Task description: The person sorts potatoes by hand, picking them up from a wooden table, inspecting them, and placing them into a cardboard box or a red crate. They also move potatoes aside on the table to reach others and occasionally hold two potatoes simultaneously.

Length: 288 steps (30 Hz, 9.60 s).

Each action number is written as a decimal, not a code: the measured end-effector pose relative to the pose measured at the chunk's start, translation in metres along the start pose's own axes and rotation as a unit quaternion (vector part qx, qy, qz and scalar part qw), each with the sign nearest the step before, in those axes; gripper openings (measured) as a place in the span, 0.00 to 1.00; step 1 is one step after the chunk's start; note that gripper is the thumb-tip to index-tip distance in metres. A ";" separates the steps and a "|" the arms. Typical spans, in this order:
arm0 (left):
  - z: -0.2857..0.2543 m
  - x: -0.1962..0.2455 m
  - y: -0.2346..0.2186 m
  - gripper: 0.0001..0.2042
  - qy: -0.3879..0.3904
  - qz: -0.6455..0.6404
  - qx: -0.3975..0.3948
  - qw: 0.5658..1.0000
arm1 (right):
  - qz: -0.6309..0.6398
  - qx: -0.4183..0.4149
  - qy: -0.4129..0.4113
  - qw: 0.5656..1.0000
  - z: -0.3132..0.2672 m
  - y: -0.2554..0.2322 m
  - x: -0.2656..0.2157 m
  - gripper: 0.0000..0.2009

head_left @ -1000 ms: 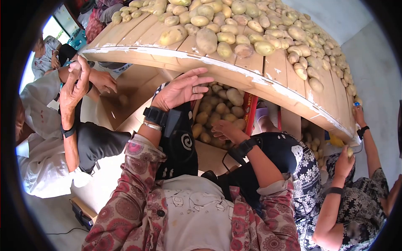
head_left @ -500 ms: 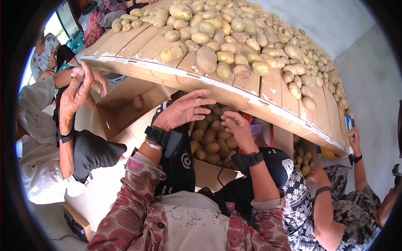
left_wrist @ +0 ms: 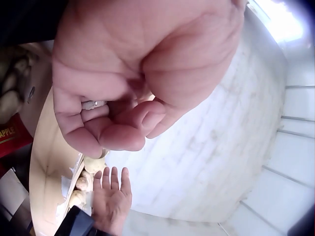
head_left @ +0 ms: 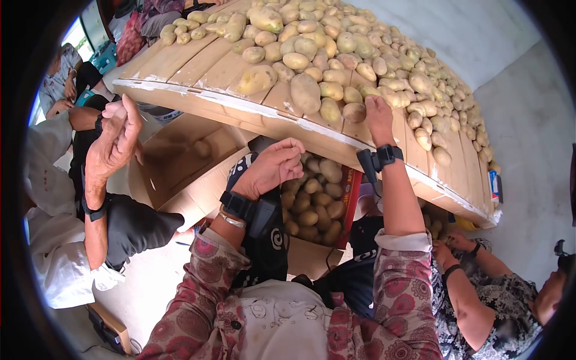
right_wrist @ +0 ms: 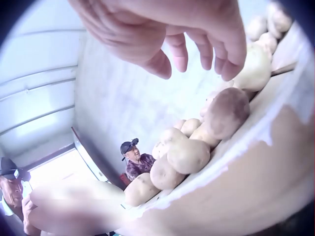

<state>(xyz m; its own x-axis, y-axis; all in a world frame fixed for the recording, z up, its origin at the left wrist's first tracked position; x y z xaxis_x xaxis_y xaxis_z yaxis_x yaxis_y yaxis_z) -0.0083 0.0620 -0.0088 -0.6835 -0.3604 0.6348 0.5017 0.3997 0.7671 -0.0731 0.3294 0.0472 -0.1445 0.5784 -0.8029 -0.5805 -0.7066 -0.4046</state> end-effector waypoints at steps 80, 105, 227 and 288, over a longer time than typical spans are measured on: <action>0.020 -0.033 0.034 0.25 -0.065 0.019 -0.013 0.998 | 0.149 0.000 -0.005 0.989 -0.114 0.012 -0.033 0.23; 0.006 -0.029 0.023 0.25 -0.096 0.049 -0.032 0.994 | 0.681 0.009 0.368 0.633 -0.184 -0.015 -0.004 0.09; -0.026 -0.053 0.040 0.28 -0.115 -0.019 -0.083 0.990 | 0.754 -0.110 0.229 0.605 -0.232 -0.043 -0.017 0.20; -0.032 -0.049 0.036 0.26 -0.012 -0.025 -0.063 0.998 | 0.750 -0.013 0.314 0.582 -0.241 -0.028 0.005 0.19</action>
<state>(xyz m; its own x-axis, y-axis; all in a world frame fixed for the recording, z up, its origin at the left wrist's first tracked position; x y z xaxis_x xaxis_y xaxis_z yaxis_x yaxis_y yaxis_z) 0.0606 0.0669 -0.0090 -0.7217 -0.3563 0.5935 0.5275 0.2722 0.8048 0.1355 0.2539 -0.0512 -0.1469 -0.9542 -0.2608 -0.1647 -0.2364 0.9576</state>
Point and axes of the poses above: each hand's wrist, its own z-axis towards the middle knuckle, its own y-axis out of the palm, x = y × z, the point moved 8 cm from there along z, towards the middle knuckle, and after that the axes turned 5 degrees about -y, right-handed, at the moved point
